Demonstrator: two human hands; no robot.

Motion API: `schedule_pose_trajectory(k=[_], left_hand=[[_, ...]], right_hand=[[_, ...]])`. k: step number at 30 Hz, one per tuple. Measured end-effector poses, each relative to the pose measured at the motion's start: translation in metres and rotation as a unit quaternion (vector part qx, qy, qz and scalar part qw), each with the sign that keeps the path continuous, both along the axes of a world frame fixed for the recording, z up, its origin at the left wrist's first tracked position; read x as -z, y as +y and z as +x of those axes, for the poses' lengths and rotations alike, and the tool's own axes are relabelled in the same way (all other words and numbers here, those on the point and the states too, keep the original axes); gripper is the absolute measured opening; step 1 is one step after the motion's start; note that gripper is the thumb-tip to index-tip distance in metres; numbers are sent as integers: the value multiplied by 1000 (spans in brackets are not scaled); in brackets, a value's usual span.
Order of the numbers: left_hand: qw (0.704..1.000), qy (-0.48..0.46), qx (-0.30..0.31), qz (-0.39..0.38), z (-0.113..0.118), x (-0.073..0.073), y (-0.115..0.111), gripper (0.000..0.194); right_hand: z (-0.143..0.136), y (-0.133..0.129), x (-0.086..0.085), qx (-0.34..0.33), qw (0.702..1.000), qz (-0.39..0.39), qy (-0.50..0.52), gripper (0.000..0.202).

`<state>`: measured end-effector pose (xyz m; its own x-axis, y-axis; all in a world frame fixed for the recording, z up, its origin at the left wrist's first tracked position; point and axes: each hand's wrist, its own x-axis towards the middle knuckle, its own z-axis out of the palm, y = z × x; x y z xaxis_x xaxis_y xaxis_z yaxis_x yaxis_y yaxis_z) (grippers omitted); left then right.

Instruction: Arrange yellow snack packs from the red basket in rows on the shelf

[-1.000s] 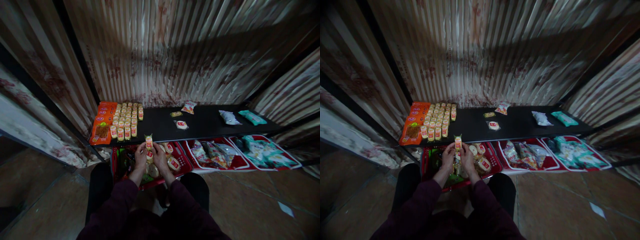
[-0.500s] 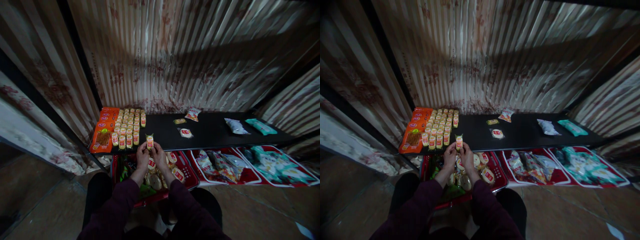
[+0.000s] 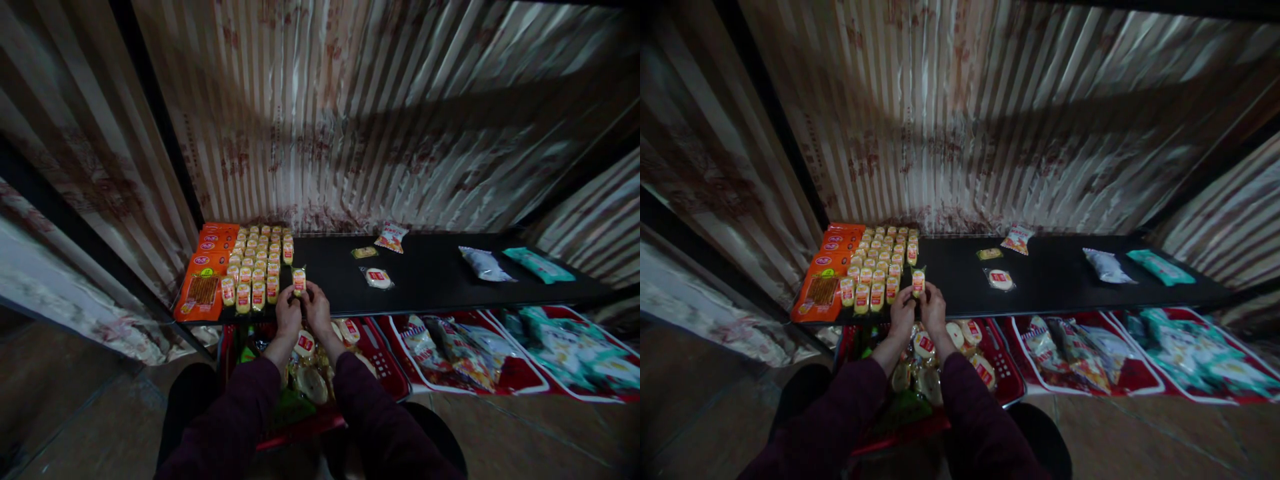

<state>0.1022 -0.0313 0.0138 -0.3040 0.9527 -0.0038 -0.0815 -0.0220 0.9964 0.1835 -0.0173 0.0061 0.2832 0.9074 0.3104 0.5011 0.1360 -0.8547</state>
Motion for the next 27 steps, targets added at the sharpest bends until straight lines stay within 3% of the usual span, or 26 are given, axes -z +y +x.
schedule_pose_trajectory(k=[17,27], left_hand=[[992,110,-4,-62,4,-7,37,37],[990,113,27,-75,5,-10,57,37]], right_hand=[[-4,42,10,7,1000,-14,-24,29],[-4,63,16,13,997,-34,-63,29]])
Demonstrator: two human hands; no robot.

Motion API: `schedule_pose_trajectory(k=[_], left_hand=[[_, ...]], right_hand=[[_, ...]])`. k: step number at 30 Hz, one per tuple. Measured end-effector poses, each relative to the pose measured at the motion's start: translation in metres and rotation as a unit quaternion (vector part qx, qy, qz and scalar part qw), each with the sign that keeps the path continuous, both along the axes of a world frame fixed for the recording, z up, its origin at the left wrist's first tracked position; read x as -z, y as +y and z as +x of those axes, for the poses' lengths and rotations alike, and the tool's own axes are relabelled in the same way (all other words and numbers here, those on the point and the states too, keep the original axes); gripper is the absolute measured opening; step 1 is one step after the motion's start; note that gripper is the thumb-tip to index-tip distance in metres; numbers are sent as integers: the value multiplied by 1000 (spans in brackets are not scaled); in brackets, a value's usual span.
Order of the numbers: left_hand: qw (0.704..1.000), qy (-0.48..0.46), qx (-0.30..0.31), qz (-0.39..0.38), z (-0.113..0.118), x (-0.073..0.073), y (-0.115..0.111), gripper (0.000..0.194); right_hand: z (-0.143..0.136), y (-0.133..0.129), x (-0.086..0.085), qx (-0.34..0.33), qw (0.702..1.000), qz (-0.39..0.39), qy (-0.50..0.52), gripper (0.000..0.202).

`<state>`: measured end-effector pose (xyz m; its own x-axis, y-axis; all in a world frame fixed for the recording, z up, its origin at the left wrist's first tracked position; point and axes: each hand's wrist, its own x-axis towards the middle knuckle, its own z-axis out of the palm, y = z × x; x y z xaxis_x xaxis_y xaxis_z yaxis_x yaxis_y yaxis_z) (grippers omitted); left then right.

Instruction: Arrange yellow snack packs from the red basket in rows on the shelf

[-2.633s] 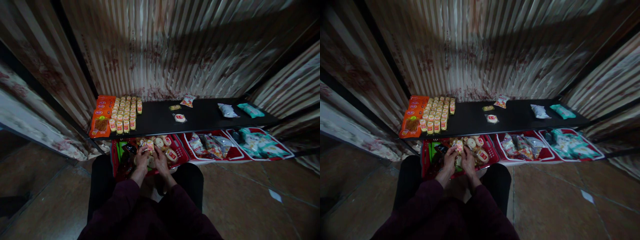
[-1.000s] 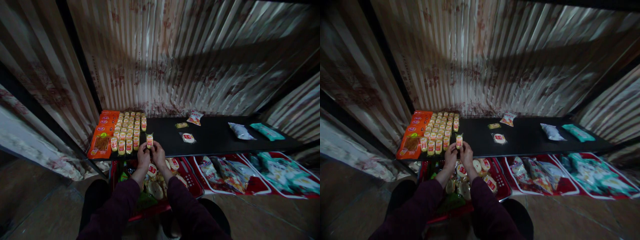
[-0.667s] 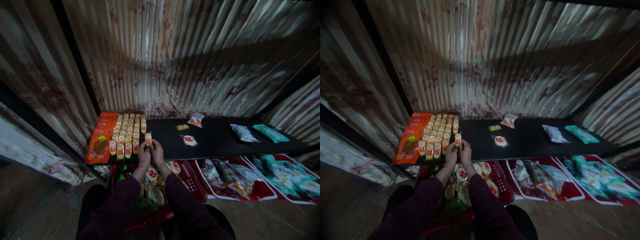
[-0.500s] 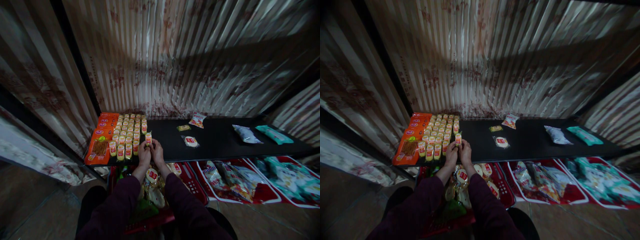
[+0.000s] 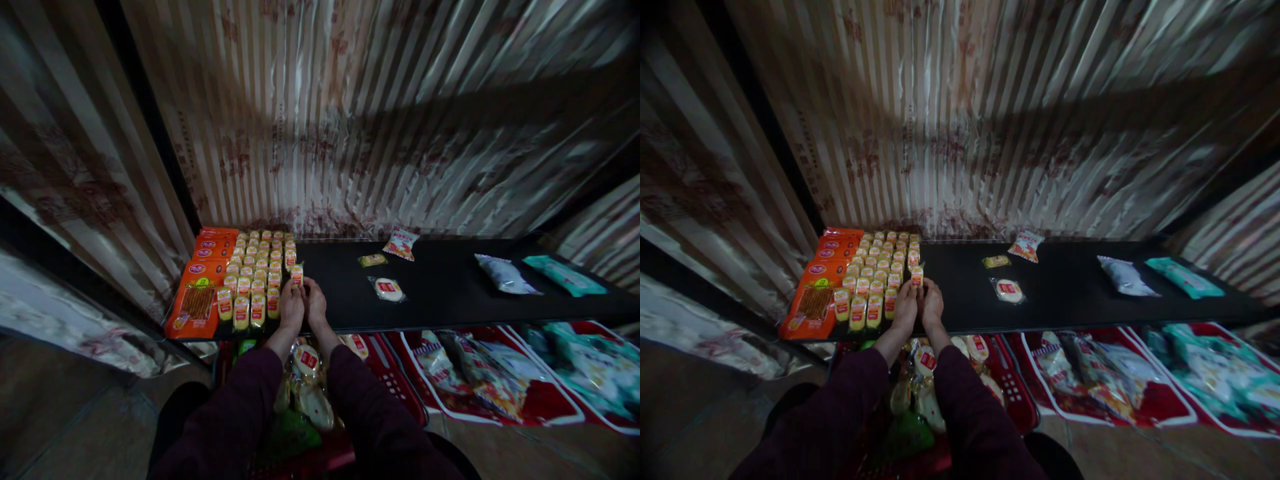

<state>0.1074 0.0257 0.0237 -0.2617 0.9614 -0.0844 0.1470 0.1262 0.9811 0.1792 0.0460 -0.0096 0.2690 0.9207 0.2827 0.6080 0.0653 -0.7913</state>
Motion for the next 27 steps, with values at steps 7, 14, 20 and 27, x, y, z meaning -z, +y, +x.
schedule_pose_trajectory(k=[7,14,20,27], left_hand=[[999,45,9,-10,3,-3,14,37],[998,65,13,-10,5,1,25,34],[999,46,-17,-15,9,4,36,35],[998,55,-10,-15,11,1,39,36]], right_hand=[[2,17,2,-31,999,3,29,31],[1,28,4,-32,999,-8,34,33],[0,36,7,-35,999,-12,22,33],[1,39,9,-44,999,-15,-1,30]])
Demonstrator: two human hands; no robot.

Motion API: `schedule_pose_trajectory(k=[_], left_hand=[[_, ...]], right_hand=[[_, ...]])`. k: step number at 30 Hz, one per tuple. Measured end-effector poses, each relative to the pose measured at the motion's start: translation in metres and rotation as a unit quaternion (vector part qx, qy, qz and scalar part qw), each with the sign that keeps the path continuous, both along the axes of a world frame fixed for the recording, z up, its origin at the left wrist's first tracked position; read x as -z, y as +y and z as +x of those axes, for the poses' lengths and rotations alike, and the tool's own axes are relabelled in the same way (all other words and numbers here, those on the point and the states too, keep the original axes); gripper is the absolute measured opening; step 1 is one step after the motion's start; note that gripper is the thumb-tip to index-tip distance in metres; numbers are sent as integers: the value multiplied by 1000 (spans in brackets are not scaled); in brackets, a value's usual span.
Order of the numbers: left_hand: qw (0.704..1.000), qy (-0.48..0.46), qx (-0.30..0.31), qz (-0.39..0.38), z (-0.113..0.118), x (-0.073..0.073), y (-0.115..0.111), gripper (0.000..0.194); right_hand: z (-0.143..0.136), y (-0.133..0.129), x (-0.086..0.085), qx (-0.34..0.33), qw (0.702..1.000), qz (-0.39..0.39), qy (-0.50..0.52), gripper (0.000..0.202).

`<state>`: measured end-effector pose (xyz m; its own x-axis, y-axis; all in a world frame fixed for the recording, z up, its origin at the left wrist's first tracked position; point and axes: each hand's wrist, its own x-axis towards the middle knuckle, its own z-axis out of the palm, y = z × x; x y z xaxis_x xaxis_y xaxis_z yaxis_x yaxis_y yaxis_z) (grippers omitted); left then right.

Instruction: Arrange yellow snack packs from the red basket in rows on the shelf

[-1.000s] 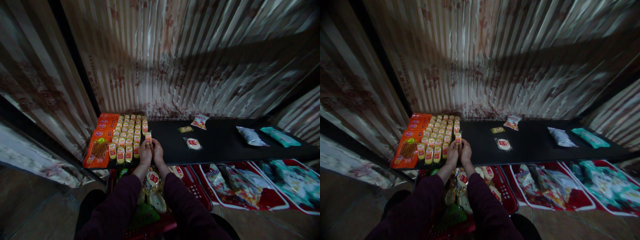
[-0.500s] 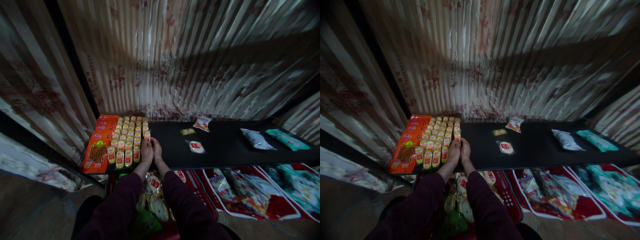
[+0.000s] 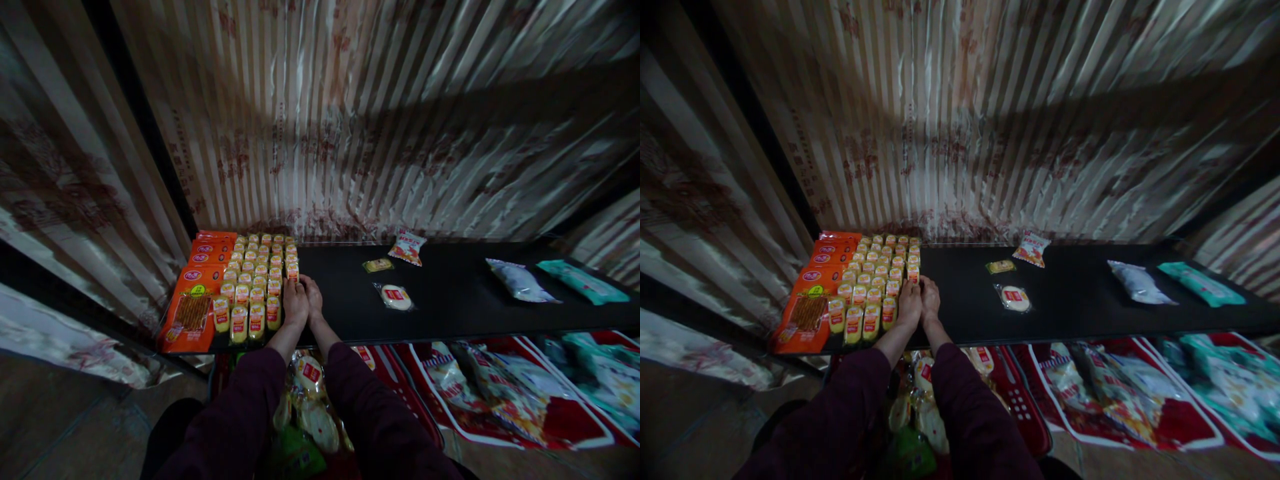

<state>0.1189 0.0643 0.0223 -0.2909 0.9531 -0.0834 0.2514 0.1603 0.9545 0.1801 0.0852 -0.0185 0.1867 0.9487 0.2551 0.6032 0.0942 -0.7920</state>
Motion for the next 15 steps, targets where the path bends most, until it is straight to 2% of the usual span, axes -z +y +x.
schedule_pose_trajectory(k=[9,15], left_hand=[[999,3,-4,43,4,8,-6,43],[1000,-20,9,21,3,3,-8,42]], right_hand=[[3,3,0,-35,999,3,-23,33],[4,8,8,-16,1000,16,-7,42]])
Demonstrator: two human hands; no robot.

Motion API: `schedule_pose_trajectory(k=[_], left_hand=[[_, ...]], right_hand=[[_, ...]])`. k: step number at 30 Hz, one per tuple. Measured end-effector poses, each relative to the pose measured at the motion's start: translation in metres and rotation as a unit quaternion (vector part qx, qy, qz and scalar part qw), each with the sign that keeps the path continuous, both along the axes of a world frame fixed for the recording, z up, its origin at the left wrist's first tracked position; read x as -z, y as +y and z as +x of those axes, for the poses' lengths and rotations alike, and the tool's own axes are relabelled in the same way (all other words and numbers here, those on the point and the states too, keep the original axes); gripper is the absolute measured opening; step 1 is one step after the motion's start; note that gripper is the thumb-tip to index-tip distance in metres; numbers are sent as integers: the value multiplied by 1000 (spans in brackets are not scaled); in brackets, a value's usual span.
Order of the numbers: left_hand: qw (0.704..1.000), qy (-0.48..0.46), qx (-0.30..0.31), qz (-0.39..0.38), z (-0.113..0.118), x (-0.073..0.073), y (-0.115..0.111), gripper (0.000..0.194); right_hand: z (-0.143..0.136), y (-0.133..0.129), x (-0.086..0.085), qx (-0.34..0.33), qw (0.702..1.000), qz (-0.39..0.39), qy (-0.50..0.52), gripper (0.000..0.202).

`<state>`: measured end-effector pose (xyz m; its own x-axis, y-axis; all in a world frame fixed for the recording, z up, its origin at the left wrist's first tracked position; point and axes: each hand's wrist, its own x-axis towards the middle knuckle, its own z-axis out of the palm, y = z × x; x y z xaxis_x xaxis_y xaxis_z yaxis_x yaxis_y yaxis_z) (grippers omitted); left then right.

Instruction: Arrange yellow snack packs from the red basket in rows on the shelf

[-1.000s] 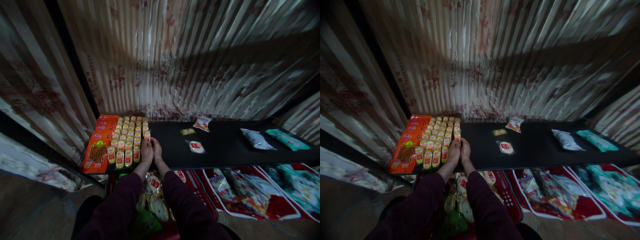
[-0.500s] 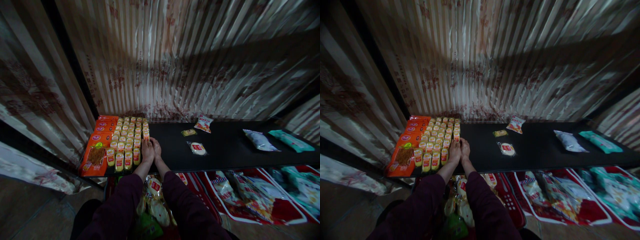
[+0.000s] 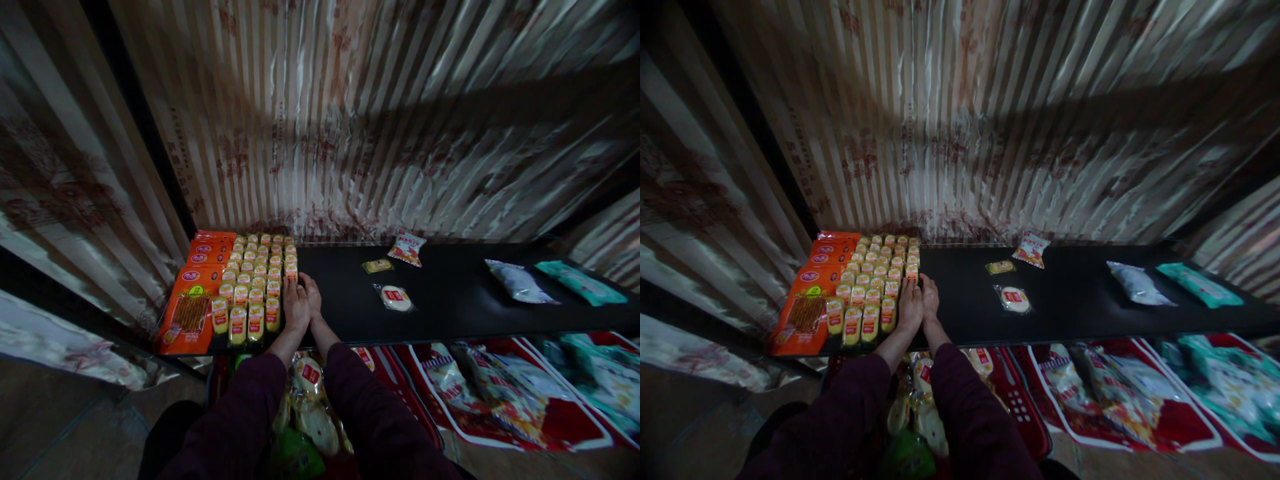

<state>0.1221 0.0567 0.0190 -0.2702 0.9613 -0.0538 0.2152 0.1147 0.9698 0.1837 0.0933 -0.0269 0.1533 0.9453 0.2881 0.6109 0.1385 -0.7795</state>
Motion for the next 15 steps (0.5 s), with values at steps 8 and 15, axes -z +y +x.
schedule_pose_trajectory(k=[8,15], left_hand=[[998,-33,0,44,-1,-7,1,33],[999,-7,0,50,0,-3,-3,39]], right_hand=[[0,8,4,-17,1000,0,-7,47],[4,19,5,-44,999,1,30,45]])
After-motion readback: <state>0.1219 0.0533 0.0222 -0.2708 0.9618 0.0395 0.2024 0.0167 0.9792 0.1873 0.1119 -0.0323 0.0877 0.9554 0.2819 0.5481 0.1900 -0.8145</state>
